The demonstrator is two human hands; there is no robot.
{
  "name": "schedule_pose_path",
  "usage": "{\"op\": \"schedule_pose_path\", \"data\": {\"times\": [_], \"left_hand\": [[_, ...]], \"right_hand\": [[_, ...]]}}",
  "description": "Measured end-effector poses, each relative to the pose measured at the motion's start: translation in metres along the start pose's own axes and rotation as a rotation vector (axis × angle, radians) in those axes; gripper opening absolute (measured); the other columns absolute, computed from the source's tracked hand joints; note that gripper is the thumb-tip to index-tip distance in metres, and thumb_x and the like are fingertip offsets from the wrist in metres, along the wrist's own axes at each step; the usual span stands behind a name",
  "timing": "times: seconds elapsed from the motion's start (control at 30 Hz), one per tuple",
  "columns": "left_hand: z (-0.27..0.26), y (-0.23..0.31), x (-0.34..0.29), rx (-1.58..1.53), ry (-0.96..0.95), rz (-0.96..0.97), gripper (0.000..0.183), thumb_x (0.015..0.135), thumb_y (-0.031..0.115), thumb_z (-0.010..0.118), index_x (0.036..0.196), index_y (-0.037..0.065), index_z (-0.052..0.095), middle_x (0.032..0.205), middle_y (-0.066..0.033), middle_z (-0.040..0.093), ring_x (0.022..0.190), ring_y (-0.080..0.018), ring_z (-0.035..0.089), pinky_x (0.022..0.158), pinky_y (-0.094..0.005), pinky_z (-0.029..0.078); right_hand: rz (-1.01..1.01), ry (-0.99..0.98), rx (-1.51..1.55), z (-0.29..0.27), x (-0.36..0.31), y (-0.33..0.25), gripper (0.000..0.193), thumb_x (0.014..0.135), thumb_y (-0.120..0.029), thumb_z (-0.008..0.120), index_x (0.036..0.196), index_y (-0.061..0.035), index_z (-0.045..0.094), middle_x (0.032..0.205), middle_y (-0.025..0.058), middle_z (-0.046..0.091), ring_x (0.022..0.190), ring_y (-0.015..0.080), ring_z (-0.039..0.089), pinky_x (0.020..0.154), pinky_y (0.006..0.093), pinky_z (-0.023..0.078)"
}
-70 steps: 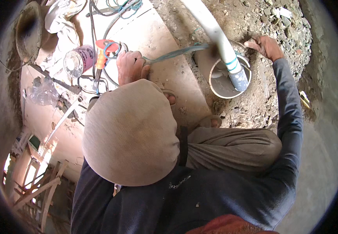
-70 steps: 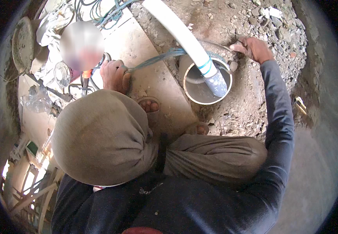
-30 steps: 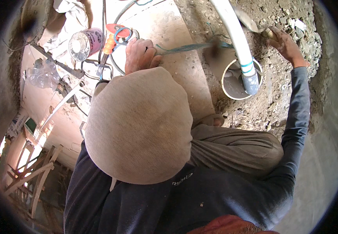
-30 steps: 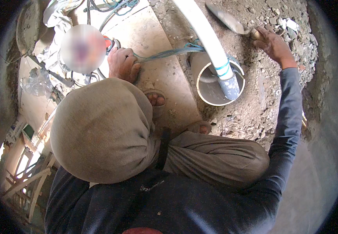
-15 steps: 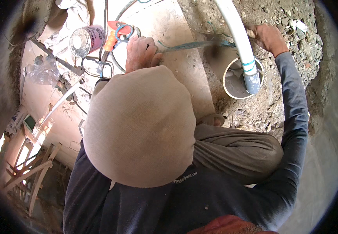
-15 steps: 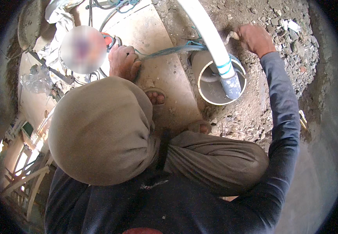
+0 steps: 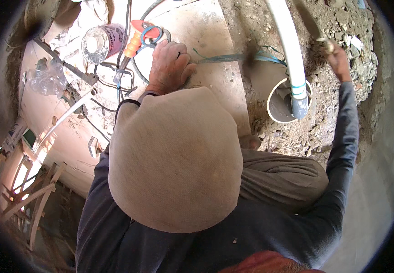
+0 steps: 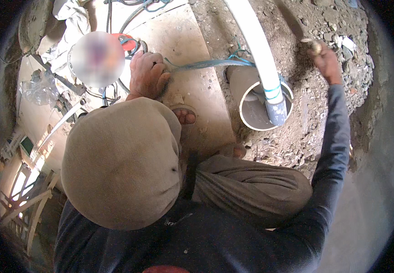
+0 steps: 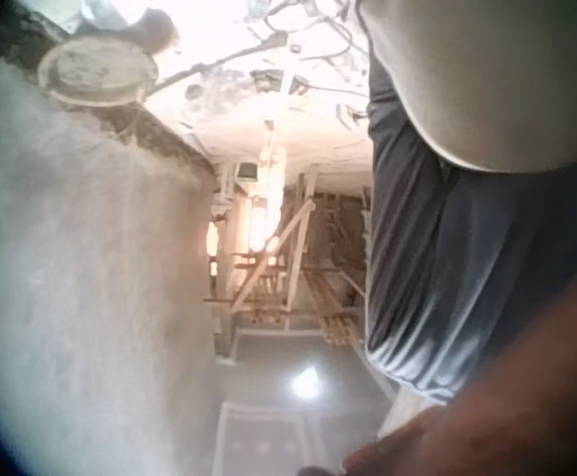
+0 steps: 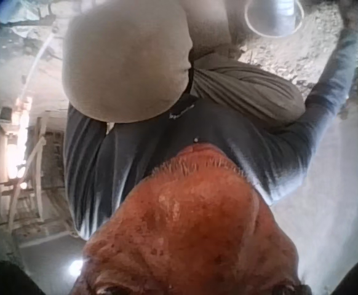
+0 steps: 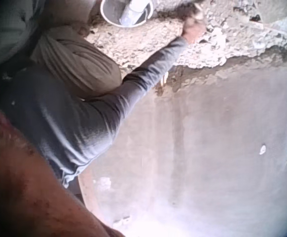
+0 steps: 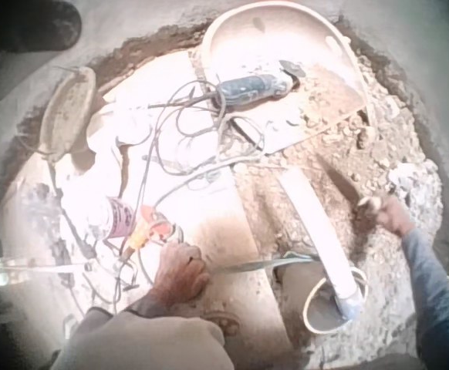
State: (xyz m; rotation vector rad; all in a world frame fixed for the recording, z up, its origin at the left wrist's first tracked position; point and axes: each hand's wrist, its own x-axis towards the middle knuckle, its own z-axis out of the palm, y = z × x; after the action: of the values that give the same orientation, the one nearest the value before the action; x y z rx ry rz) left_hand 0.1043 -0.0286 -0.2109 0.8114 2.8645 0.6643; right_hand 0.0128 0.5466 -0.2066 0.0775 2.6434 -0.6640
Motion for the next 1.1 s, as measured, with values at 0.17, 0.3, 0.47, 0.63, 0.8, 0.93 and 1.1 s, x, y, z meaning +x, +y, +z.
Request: {"op": "schedule_pose_path", "data": {"times": [0.17, 0.3, 0.47, 0.63, 0.8, 0.93, 1.1], "left_hand": [[-0.006, 0.007, -0.002, 0.018, -0.001, -0.025, 0.026, 0.082, 0.033, 0.076, 0.091, 0.011, 0.065, 0.11, -0.0049, 0.055, 0.113, -0.0293, 0.052, 0.114, -0.0558, 0.03], [-0.003, 0.007, 0.002, -0.006, 0.016, 0.019, 0.025, 0.081, 0.031, 0.075, 0.091, 0.01, 0.064, 0.109, -0.0056, 0.056, 0.112, -0.0304, 0.052, 0.113, -0.0567, 0.031], [-0.007, 0.003, 0.001, -0.025, -0.074, -0.014, 0.022, 0.08, 0.025, 0.073, 0.094, 0.01, 0.065, 0.109, -0.0068, 0.059, 0.114, -0.0318, 0.053, 0.112, -0.0573, 0.031], [-0.003, 0.006, 0.002, -0.005, 0.001, 0.016, 0.026, 0.08, 0.029, 0.075, 0.093, 0.01, 0.063, 0.11, -0.0069, 0.057, 0.113, -0.0313, 0.052, 0.111, -0.0554, 0.032], [0.001, 0.006, -0.006, 0.005, 0.088, 0.017, 0.022, 0.083, 0.026, 0.072, 0.097, 0.01, 0.065, 0.113, -0.006, 0.058, 0.118, -0.0308, 0.051, 0.113, -0.0568, 0.03], [0.001, 0.008, -0.006, 0.053, 0.064, 0.001, 0.021, 0.082, 0.025, 0.073, 0.094, 0.009, 0.065, 0.11, -0.0065, 0.057, 0.116, -0.0312, 0.051, 0.113, -0.0561, 0.03], [0.005, 0.003, 0.0, 0.051, 0.044, -0.003, 0.021, 0.081, 0.025, 0.072, 0.092, 0.009, 0.065, 0.106, -0.0067, 0.057, 0.112, -0.0313, 0.052, 0.113, -0.0552, 0.031]], "right_hand": [[-0.221, -0.279, -0.199, -0.001, 0.015, -0.057, 0.036, 0.085, -0.016, 0.069, 0.121, -0.0128, 0.07, 0.094, 0.0161, 0.075, 0.085, 0.0269, 0.072, 0.079, 0.0369, 0.057], [0.006, -0.507, -0.427, 0.056, 0.021, -0.106, 0.043, 0.079, -0.011, 0.062, 0.122, -0.0124, 0.07, 0.1, 0.023, 0.074, 0.092, 0.0378, 0.072, 0.084, 0.0451, 0.058], [-0.069, -0.335, -0.322, 0.034, 0.042, -0.036, 0.039, 0.089, -0.021, 0.068, 0.124, -0.0032, 0.067, 0.11, 0.0259, 0.073, 0.103, 0.0355, 0.072, 0.087, 0.0437, 0.056], [0.074, -0.176, 0.098, -0.046, -0.016, -0.007, 0.052, 0.091, -0.018, 0.072, 0.138, -0.0054, 0.057, 0.133, 0.018, 0.063, 0.109, 0.0334, 0.067, 0.091, 0.0457, 0.054], [-0.173, -0.036, -0.232, -0.095, -0.042, -0.097, 0.044, 0.092, -0.019, 0.074, 0.131, -0.0052, 0.06, 0.121, 0.0178, 0.066, 0.103, 0.0309, 0.066, 0.091, 0.0418, 0.052], [-0.137, 0.026, 0.16, -0.106, -0.032, -0.131, 0.051, 0.095, -0.028, 0.074, 0.139, -0.0073, 0.058, 0.112, 0.0181, 0.068, 0.104, 0.0318, 0.068, 0.094, 0.0403, 0.053], [-0.274, 0.42, 0.168, -0.103, 0.007, -0.202, 0.029, 0.095, -0.03, 0.071, 0.106, -0.0044, 0.062, 0.08, 0.0043, 0.064, 0.077, 0.0157, 0.064, 0.068, 0.0331, 0.05]]}}
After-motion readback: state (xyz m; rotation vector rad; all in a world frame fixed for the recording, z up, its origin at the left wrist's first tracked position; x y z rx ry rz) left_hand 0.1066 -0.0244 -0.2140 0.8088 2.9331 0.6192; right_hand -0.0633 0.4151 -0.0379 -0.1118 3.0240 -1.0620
